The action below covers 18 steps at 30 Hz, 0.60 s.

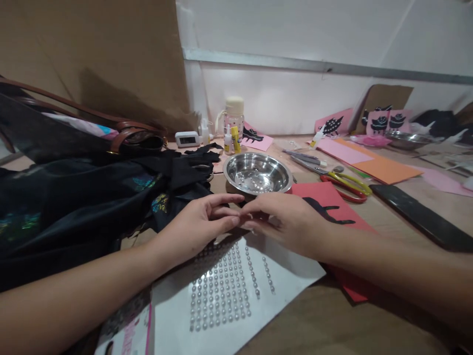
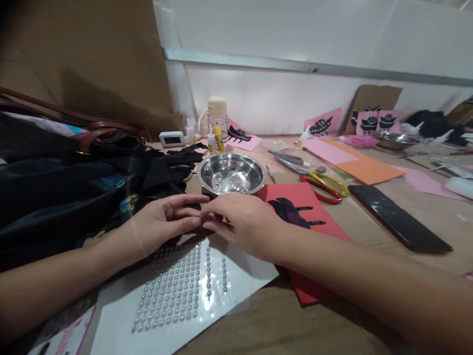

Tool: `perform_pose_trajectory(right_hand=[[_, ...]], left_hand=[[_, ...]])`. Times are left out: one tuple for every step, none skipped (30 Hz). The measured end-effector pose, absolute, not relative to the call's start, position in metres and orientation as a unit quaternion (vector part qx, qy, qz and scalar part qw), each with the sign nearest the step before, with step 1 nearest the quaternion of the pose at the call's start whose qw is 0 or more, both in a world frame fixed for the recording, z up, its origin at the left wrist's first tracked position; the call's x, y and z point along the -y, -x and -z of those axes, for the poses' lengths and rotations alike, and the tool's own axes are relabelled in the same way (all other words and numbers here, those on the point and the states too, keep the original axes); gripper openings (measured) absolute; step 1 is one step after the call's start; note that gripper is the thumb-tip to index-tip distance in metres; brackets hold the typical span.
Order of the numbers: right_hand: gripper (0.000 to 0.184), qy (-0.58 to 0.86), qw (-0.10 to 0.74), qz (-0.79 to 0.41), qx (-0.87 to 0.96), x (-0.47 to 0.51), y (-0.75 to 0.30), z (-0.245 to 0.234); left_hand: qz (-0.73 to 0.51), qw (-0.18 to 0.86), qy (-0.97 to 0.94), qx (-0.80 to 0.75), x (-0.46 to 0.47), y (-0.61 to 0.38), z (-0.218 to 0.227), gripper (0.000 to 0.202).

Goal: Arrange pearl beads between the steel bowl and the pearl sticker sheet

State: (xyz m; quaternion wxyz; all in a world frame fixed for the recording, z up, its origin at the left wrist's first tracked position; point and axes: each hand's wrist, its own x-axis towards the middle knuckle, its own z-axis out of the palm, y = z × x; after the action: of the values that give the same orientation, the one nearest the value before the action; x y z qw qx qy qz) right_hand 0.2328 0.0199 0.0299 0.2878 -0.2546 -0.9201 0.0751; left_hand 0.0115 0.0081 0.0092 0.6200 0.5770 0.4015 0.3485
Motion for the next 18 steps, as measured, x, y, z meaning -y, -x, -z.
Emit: perform_pose_trajectory(right_hand=[[0.01, 0.259, 0.3, -0.072, 0.915, -0.022, -0.232, -0.025], [0.011, 0.26, 0.31, -0.069, 0.912, -0.023, -0.233, -0.021], [0.011, 0.258, 0.319, -0.065, 0.91, -0.024, -0.234, -0.017], [0.012, 0.253, 0.325, -0.059, 0.909, -0.025, -0.235, -0.014], [0.012, 0.248, 0.33, -0.052, 0.909, -0.025, -0.237, -0.012], [0.011, 0.244, 0.336, -0.045, 0.909, -0.025, -0.239, -0.01], [0.01, 0.239, 0.343, -0.037, 0.908, -0.025, -0.24, -0.01], [0.01, 0.234, 0.35, -0.031, 0.907, -0.025, -0.241, -0.009], [0.01, 0.23, 0.355, -0.028, 0.906, -0.025, -0.242, -0.009], [0.01, 0.227, 0.359, -0.028, 0.905, -0.025, -0.242, -0.009], [0.01, 0.224, 0.363, -0.031, 0.904, -0.024, -0.243, -0.01], [0.01, 0.222, 0.367, -0.038, 0.902, -0.024, -0.243, -0.01], [0.01, 0.223, 0.372, -0.048, 0.9, -0.023, -0.243, -0.01], [0.01, 0.228, 0.377, -0.06, 0.896, -0.023, -0.243, -0.01], [0.01, 0.234, 0.383, -0.074, 0.891, -0.022, -0.243, -0.011], [0.01, 0.242, 0.391, -0.087, 0.884, -0.021, -0.243, -0.012], [0.01, 0.25, 0.4, -0.099, 0.876, -0.02, -0.243, -0.013], [0.01, 0.259, 0.41, -0.11, 0.867, -0.02, -0.242, -0.014]], left_hand=[[-0.353, 0.632, -0.563, -0.399, -0.008, -0.012, -0.01, 0.049], [-0.357, 0.643, -0.549, -0.398, -0.007, -0.013, -0.011, 0.051], [-0.36, 0.654, -0.535, -0.396, -0.006, -0.014, -0.012, 0.054], [-0.363, 0.664, -0.522, -0.393, -0.004, -0.015, -0.013, 0.058], [-0.366, 0.672, -0.512, -0.39, -0.002, -0.017, -0.014, 0.061], [-0.368, 0.673, -0.511, -0.388, 0.0, -0.018, -0.014, 0.065], [-0.368, 0.664, -0.522, -0.39, 0.002, -0.019, -0.015, 0.066], [-0.364, 0.645, -0.544, -0.395, 0.005, -0.019, -0.016, 0.067], [-0.36, 0.617, -0.573, -0.402, 0.008, -0.02, -0.016, 0.065], [-0.355, 0.587, -0.602, -0.409, 0.01, -0.02, -0.016, 0.063], [-0.35, 0.56, -0.627, -0.414, 0.013, -0.02, -0.017, 0.061], [-0.347, 0.54, -0.644, -0.415, 0.015, -0.02, -0.017, 0.059], [-0.346, 0.53, -0.653, -0.416, 0.016, -0.019, -0.017, 0.058], [-0.347, 0.528, -0.655, -0.414, 0.017, -0.019, -0.016, 0.057], [-0.348, 0.535, -0.65, -0.412, 0.017, -0.019, -0.016, 0.056], [-0.352, 0.549, -0.639, -0.408, 0.016, -0.018, -0.016, 0.055], [-0.356, 0.572, -0.62, -0.401, 0.014, -0.018, -0.016, 0.055], [-0.359, 0.601, -0.597, -0.392, 0.012, -0.018, -0.016, 0.054]])
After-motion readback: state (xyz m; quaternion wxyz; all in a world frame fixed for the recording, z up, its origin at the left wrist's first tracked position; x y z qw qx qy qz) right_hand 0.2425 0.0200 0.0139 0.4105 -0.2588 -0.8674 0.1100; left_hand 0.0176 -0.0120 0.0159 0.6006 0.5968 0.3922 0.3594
